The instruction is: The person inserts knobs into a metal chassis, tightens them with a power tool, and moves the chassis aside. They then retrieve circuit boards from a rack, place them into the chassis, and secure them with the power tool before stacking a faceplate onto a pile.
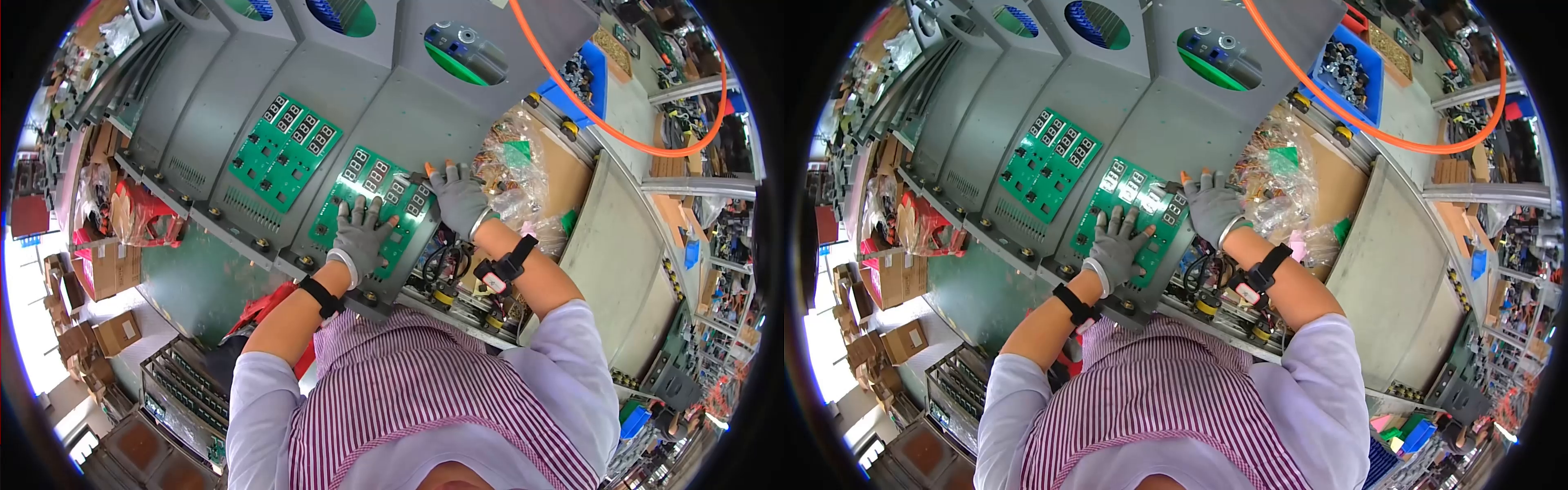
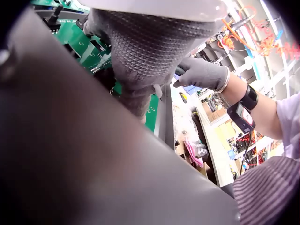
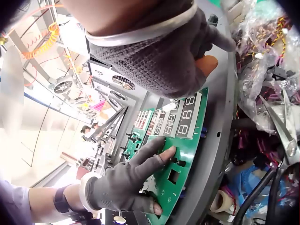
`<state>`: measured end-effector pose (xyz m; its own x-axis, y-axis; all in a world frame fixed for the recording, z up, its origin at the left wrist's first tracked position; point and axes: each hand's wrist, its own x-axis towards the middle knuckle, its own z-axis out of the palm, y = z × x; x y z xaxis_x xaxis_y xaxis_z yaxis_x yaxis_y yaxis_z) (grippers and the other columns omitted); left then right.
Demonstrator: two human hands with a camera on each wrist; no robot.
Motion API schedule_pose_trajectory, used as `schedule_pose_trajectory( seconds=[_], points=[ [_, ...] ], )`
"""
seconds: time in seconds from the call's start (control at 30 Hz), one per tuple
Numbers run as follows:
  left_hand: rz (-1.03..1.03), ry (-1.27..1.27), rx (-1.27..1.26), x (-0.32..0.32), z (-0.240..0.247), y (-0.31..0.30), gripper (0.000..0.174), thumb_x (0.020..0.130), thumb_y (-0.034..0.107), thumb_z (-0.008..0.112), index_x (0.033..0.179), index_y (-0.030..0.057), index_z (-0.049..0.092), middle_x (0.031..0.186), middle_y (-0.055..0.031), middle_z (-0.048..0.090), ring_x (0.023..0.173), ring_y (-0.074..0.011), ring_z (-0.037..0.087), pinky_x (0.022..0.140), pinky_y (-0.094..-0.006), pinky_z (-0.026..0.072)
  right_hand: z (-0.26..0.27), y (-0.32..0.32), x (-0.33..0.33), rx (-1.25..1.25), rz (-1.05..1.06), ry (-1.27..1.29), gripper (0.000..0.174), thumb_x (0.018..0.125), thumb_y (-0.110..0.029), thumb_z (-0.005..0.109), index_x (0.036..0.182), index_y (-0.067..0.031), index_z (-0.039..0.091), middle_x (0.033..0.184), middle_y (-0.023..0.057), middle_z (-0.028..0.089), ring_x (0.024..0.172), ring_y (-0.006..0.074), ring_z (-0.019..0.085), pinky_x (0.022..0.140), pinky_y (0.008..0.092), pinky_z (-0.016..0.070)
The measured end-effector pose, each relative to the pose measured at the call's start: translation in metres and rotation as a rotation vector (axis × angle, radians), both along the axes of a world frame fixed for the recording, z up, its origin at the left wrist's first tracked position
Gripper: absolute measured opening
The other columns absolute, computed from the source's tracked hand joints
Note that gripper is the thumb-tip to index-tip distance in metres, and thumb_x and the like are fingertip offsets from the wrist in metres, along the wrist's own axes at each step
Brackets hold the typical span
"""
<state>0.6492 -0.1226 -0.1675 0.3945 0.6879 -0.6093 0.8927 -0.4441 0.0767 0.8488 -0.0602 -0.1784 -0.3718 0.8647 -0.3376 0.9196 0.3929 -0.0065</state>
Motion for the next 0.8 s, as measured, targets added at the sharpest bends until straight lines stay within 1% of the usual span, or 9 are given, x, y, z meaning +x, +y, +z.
schedule_pose_trajectory(
  seconds=[0.07,0.17,0.27,0.37,0.47,0.57,0.67,0.77,0.8],
  points=[
    [-0.001,0.007,-0.016,0.0,0.001,0.0,0.08,0.073,0.052,0.061,0.14,0.0292,0.023,0.148,-0.0114,0.009,0.136,-0.034,0.007,0.107,-0.0511,0.0056,0.005,-0.001,0.0,0.002,-0.003,0.025,0.044,0.082,-0.012,0.045,0.125,-0.0075,0.039,0.127,0.026,0.037,0.118,0.0445,0.037,0.089,0.0472,0.0425],
    [-0.006,0.013,-0.032,0.0,0.002,0.003,0.08,0.073,0.051,0.06,0.14,0.0296,0.022,0.148,-0.0112,0.009,0.136,-0.0339,0.006,0.107,-0.0511,0.0061,0.004,0.008,0.003,-0.106,-0.106,-0.007,0.051,0.079,-0.011,0.047,0.129,-0.0075,0.036,0.128,0.0271,0.036,0.119,0.0452,0.035,0.093,0.0467,0.0395],
    [-0.008,0.02,-0.037,-0.001,0.003,0.003,0.08,0.075,0.052,0.059,0.141,0.0298,0.02,0.148,-0.0108,0.009,0.136,-0.0336,0.006,0.107,-0.0509,0.0063,0.0,0.007,0.007,-0.127,-0.037,0.034,0.055,0.078,-0.01,0.048,0.13,-0.0067,0.034,0.128,0.0276,0.037,0.12,0.0454,0.035,0.095,0.0449,0.0377],
    [-0.013,0.026,-0.048,0.0,0.005,0.004,0.079,0.075,0.052,0.058,0.141,0.0298,0.019,0.148,-0.0104,0.008,0.136,-0.0334,0.006,0.107,-0.0507,0.0063,0.007,0.008,0.004,-0.153,-0.026,0.007,0.056,0.077,-0.008,0.048,0.131,-0.0064,0.034,0.127,0.0284,0.037,0.118,0.043,0.038,0.095,0.0429,0.0382],
    [-0.013,0.03,-0.051,-0.001,0.004,0.004,0.079,0.076,0.053,0.057,0.141,0.0299,0.019,0.149,-0.0102,0.008,0.136,-0.0334,0.006,0.107,-0.0507,0.0059,0.013,0.011,0.005,-0.202,-0.014,0.039,0.053,0.078,-0.01,0.048,0.13,-0.0062,0.037,0.124,0.0258,0.042,0.113,0.0383,0.045,0.091,0.0416,0.0411],
    [-0.025,0.033,-0.046,-0.001,0.001,0.003,0.079,0.076,0.053,0.057,0.141,0.0299,0.019,0.148,-0.0104,0.008,0.136,-0.0335,0.006,0.107,-0.0508,0.0054,0.047,0.012,-0.011,-0.413,-0.065,-0.007,0.049,0.078,-0.011,0.049,0.125,-0.0055,0.042,0.117,0.0204,0.049,0.105,0.0344,0.052,0.085,0.0417,0.0444],
    [-0.038,0.051,-0.049,-0.001,0.002,0.004,0.079,0.076,0.054,0.056,0.141,0.0297,0.019,0.148,-0.0106,0.01,0.136,-0.0339,0.005,0.107,-0.051,0.005,0.062,-0.01,-0.019,-0.371,0.117,-0.043,0.049,0.077,-0.014,0.053,0.125,-0.0154,0.044,0.099,0.0127,0.055,0.085,0.0301,0.058,0.068,0.0408,0.0494],
    [-0.008,0.047,-0.062,0.0,0.007,0.005,0.078,0.076,0.054,0.055,0.141,0.0293,0.018,0.148,-0.011,0.011,0.136,-0.0344,0.006,0.107,-0.0516,0.005,0.068,-0.051,-0.03,-0.193,0.411,0.276,0.046,0.077,-0.013,0.052,0.122,-0.0173,0.046,0.092,0.0112,0.055,0.083,0.0279,0.058,0.064,0.0402,0.049],
    [0.009,0.04,-0.063,0.0,0.008,0.006,0.078,0.077,0.054,0.055,0.141,0.0292,0.018,0.148,-0.0112,0.012,0.136,-0.0345,0.006,0.107,-0.0519,0.0051,0.071,-0.048,-0.036,-0.189,0.358,0.226,0.046,0.077,-0.013,0.051,0.123,-0.0173,0.045,0.091,0.0112,0.054,0.084,0.0278,0.058,0.064,0.0394,0.0491]
  ],
)
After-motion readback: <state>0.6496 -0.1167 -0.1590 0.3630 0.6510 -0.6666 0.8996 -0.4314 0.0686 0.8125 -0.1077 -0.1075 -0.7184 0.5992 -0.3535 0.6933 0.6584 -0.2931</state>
